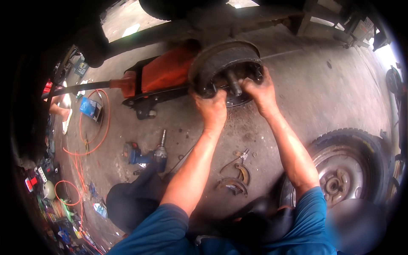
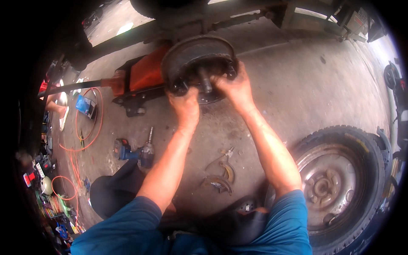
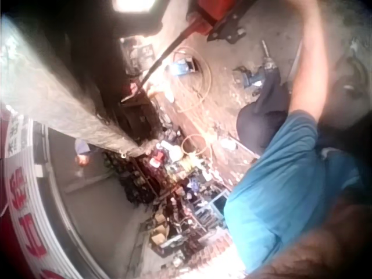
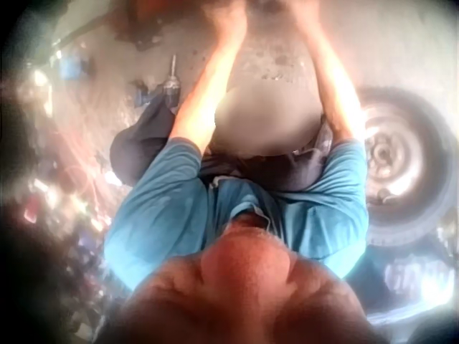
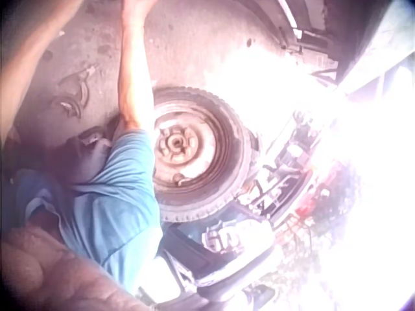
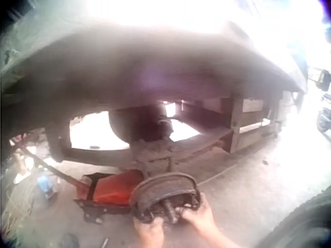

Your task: The person unboxes brake shoes and installs them onto the vehicle's drum brake assembly by hand. Then, the person levers the brake shoes into position with a metal bar and adjusts parts using pliers.

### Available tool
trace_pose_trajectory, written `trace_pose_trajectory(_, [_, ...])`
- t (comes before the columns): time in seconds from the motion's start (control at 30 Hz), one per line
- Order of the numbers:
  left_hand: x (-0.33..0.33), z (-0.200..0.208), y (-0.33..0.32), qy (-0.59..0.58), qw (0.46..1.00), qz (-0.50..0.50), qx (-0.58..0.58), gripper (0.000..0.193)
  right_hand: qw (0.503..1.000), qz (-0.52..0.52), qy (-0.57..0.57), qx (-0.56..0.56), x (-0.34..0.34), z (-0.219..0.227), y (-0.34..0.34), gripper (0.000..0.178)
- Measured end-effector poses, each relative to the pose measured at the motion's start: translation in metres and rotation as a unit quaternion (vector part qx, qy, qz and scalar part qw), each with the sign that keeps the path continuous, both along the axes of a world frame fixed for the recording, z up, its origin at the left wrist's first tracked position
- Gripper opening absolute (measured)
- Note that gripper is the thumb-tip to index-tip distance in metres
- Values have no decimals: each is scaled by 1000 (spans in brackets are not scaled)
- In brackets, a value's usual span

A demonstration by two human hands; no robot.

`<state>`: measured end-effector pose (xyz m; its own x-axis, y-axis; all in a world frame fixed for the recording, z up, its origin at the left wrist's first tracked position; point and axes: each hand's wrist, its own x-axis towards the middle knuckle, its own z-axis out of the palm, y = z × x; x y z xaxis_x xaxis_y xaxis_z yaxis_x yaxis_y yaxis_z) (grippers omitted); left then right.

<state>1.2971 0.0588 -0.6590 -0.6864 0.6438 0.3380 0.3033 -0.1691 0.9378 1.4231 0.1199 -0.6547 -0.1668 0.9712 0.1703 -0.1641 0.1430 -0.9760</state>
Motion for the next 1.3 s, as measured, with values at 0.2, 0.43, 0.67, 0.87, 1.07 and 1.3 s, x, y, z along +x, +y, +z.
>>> trace_pose_trajectory(0.2, [1, 0, 2, -25, 1000, -6, 8, 59, 978, -4, 205, -49, -4, 1, -10, 58])
trace_pose_trajectory(0.43, [1, 1, -1, -25, 1000, -16, -5, 62, 961, -232, 89, -122, -26, 28, -11, 53])
trace_pose_trajectory(0.67, [3, 10, -3, -26, 999, -27, -8, 59, 952, -287, 25, -105, -29, 20, -7, 52])
trace_pose_trajectory(0.87, [9, 19, -6, -56, 998, -17, -20, 58, 952, -296, 6, -78, -27, 19, -6, 47])
trace_pose_trajectory(1.07, [9, 25, -9, -63, 997, -22, -35, 59, 949, -288, -24, -124, -28, 18, -7, 47])
trace_pose_trajectory(1.3, [9, 15, -5, -67, 998, -16, -9, 62, 948, -313, -32, -54, -29, 10, -4, 47])
